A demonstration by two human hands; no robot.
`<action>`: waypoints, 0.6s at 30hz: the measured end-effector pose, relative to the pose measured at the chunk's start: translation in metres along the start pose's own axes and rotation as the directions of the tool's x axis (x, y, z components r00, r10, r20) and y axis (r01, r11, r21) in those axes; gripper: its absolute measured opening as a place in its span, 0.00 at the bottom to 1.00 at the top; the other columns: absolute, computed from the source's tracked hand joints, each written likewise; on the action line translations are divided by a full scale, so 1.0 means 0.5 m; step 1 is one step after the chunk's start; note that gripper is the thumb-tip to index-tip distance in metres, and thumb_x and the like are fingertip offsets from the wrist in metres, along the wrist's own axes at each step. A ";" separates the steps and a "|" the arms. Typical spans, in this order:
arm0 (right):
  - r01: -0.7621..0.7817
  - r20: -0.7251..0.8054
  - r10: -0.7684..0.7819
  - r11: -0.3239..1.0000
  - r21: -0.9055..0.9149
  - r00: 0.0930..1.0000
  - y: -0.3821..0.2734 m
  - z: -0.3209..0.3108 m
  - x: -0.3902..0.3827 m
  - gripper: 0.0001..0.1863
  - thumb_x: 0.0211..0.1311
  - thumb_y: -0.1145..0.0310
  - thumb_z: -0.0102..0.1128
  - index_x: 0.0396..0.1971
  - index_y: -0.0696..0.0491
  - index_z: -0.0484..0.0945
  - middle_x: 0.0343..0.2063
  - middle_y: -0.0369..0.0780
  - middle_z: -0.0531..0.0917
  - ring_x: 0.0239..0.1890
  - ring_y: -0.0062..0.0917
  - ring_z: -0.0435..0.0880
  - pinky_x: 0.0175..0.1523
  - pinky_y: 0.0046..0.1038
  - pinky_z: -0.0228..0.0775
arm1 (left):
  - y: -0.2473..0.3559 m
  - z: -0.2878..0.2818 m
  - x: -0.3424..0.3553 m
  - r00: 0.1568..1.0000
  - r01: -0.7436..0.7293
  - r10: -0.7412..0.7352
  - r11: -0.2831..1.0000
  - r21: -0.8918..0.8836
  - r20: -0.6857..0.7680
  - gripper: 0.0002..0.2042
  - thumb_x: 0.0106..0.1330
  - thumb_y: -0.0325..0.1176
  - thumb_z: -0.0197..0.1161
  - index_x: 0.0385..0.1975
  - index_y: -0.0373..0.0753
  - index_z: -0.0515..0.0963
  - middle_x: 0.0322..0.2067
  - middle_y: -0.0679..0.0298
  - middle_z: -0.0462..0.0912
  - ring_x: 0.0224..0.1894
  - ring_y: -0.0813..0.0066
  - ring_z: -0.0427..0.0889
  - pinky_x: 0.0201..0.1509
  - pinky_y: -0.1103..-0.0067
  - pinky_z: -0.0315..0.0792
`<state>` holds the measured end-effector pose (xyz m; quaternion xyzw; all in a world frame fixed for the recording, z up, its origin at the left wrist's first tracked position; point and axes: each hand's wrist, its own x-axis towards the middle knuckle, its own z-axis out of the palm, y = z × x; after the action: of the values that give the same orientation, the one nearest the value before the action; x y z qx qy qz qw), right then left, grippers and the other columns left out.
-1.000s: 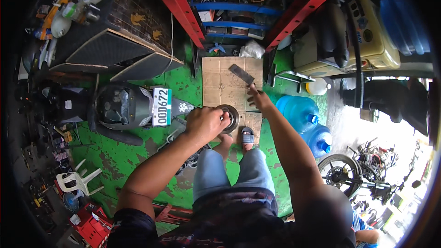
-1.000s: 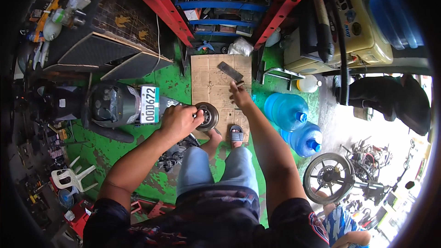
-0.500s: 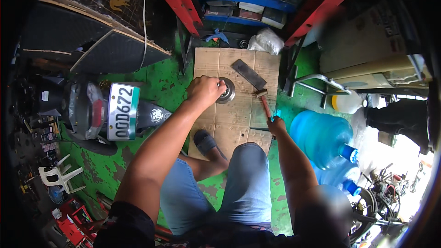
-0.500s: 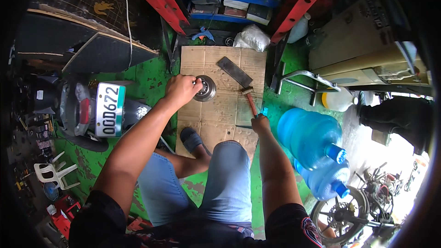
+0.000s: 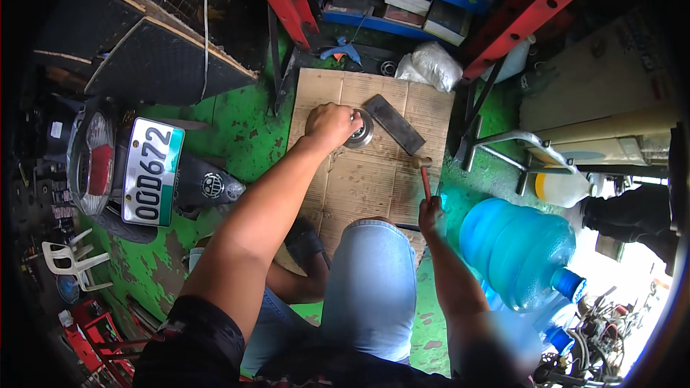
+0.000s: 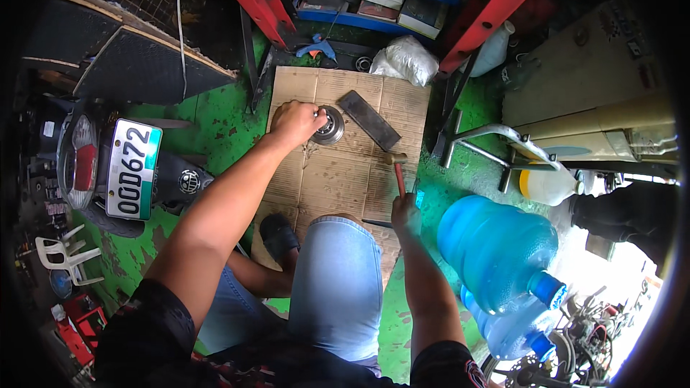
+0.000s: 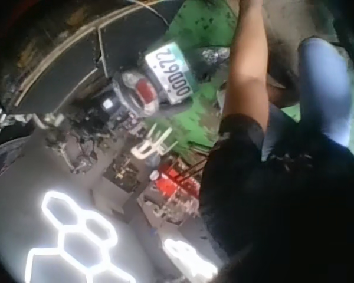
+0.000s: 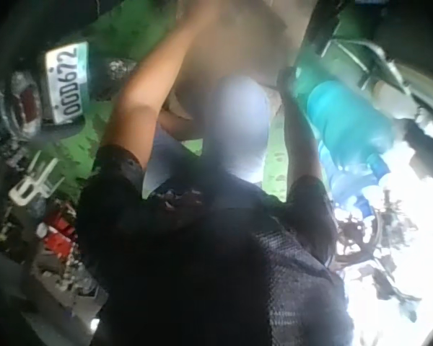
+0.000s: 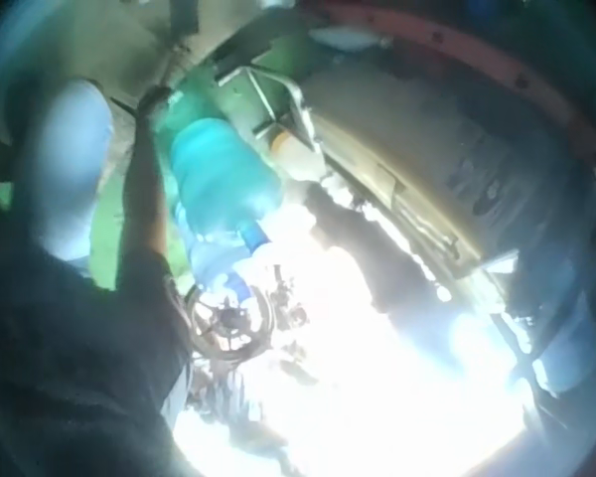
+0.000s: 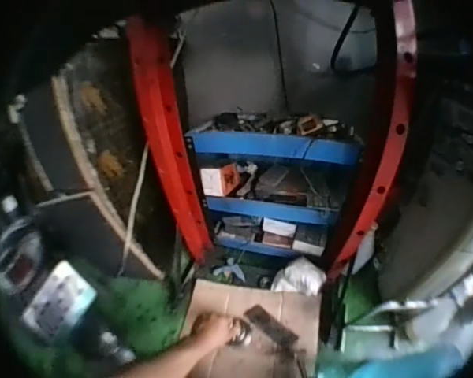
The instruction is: The person measures a cylindrical mechanical part with a vernier caliper and then uses a hammer to tap it on a workbench. They repeatedly place the part into a red hydraulic press, adjust it, and remove it to continue hammering and measuring.
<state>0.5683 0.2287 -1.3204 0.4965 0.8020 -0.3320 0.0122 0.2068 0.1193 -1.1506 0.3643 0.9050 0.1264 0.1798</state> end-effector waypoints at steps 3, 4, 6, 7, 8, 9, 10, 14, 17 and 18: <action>0.120 -0.077 -0.098 0.921 0.370 0.992 -0.054 -0.014 -0.010 0.26 0.77 0.44 0.52 0.30 0.54 0.71 0.17 0.40 0.75 0.17 0.35 0.76 0.24 0.40 0.68 | 0.000 0.008 0.009 0.999 -0.024 0.024 1.000 -0.007 -0.029 0.18 0.69 0.49 0.61 0.31 0.40 0.88 0.32 0.49 0.88 0.39 0.49 0.88 0.50 0.58 0.80; -0.082 0.160 -0.011 0.822 0.563 0.987 -0.110 -0.041 -0.008 0.26 0.79 0.43 0.50 0.30 0.52 0.70 0.17 0.33 0.69 0.14 0.20 0.67 0.20 0.30 0.61 | -0.009 0.014 0.009 0.998 -0.024 0.023 0.999 -0.025 -0.052 0.18 0.69 0.49 0.60 0.31 0.40 0.88 0.31 0.48 0.88 0.38 0.47 0.88 0.50 0.58 0.80; -0.296 0.398 -0.057 0.574 0.763 0.916 -0.217 -0.095 -0.001 0.27 0.79 0.44 0.49 0.33 0.55 0.74 0.19 0.36 0.75 0.17 0.22 0.74 0.24 0.29 0.67 | -0.027 0.025 0.013 0.995 -0.031 0.025 0.998 -0.063 -0.096 0.19 0.70 0.49 0.58 0.30 0.39 0.87 0.29 0.44 0.86 0.37 0.43 0.87 0.49 0.56 0.79; -0.191 0.342 -0.100 0.669 0.718 0.934 -0.274 -0.119 -0.003 0.26 0.80 0.45 0.48 0.33 0.55 0.74 0.18 0.37 0.75 0.16 0.23 0.74 0.23 0.28 0.67 | -0.028 0.026 0.009 0.996 -0.031 0.026 0.998 -0.060 -0.088 0.19 0.70 0.49 0.58 0.31 0.39 0.87 0.30 0.45 0.87 0.38 0.43 0.87 0.50 0.56 0.79; -0.079 0.286 -0.152 0.747 0.660 0.946 -0.322 -0.135 0.004 0.26 0.80 0.45 0.47 0.34 0.56 0.74 0.18 0.38 0.75 0.16 0.23 0.73 0.23 0.28 0.67 | -0.025 0.022 0.006 0.996 -0.036 0.031 0.998 -0.054 -0.083 0.19 0.70 0.49 0.58 0.32 0.39 0.87 0.31 0.45 0.87 0.39 0.44 0.86 0.51 0.56 0.79; -0.062 0.307 -0.172 0.779 0.624 0.936 -0.348 -0.138 0.018 0.27 0.82 0.46 0.44 0.35 0.57 0.76 0.19 0.41 0.77 0.19 0.28 0.77 0.27 0.32 0.70 | -0.024 0.018 0.000 0.996 -0.038 0.034 0.998 -0.046 -0.077 0.19 0.70 0.49 0.58 0.33 0.40 0.87 0.32 0.45 0.87 0.40 0.44 0.86 0.52 0.56 0.78; -0.036 0.309 -0.178 0.815 0.578 0.934 -0.360 -0.127 0.034 0.28 0.82 0.46 0.44 0.35 0.58 0.76 0.19 0.43 0.78 0.21 0.31 0.78 0.30 0.34 0.71 | -0.021 0.014 -0.005 0.997 -0.037 0.034 0.998 -0.044 -0.075 0.19 0.70 0.50 0.58 0.34 0.39 0.87 0.32 0.45 0.87 0.40 0.44 0.86 0.52 0.55 0.78; 0.051 0.341 -0.177 0.936 0.347 0.923 -0.388 -0.101 0.074 0.33 0.81 0.43 0.42 0.36 0.61 0.80 0.27 0.55 0.83 0.35 0.52 0.84 0.44 0.48 0.74 | -0.024 0.027 -0.017 0.995 -0.048 0.043 0.997 -0.055 -0.090 0.20 0.70 0.51 0.58 0.36 0.39 0.87 0.33 0.46 0.87 0.41 0.45 0.86 0.53 0.55 0.78; 0.075 0.387 -0.163 0.970 0.231 0.908 -0.379 -0.068 0.091 0.33 0.81 0.42 0.42 0.39 0.60 0.81 0.35 0.62 0.84 0.45 0.63 0.81 0.49 0.54 0.72 | -0.031 0.038 -0.025 0.993 -0.035 0.029 0.998 -0.056 -0.112 0.20 0.70 0.50 0.58 0.35 0.39 0.87 0.33 0.46 0.87 0.41 0.45 0.87 0.52 0.55 0.78; 0.081 0.381 -0.165 0.971 0.226 0.910 -0.371 -0.063 0.091 0.32 0.81 0.43 0.41 0.39 0.60 0.81 0.36 0.63 0.84 0.46 0.64 0.81 0.50 0.54 0.71 | -0.031 0.040 -0.027 0.993 -0.030 0.024 0.998 -0.054 -0.117 0.20 0.70 0.50 0.58 0.35 0.39 0.87 0.33 0.46 0.87 0.41 0.45 0.87 0.52 0.55 0.78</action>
<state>0.4061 0.2285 -1.2152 0.3658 0.7740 -0.5067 0.1023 0.2147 0.1010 -1.1714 0.3633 0.9050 0.1750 0.1352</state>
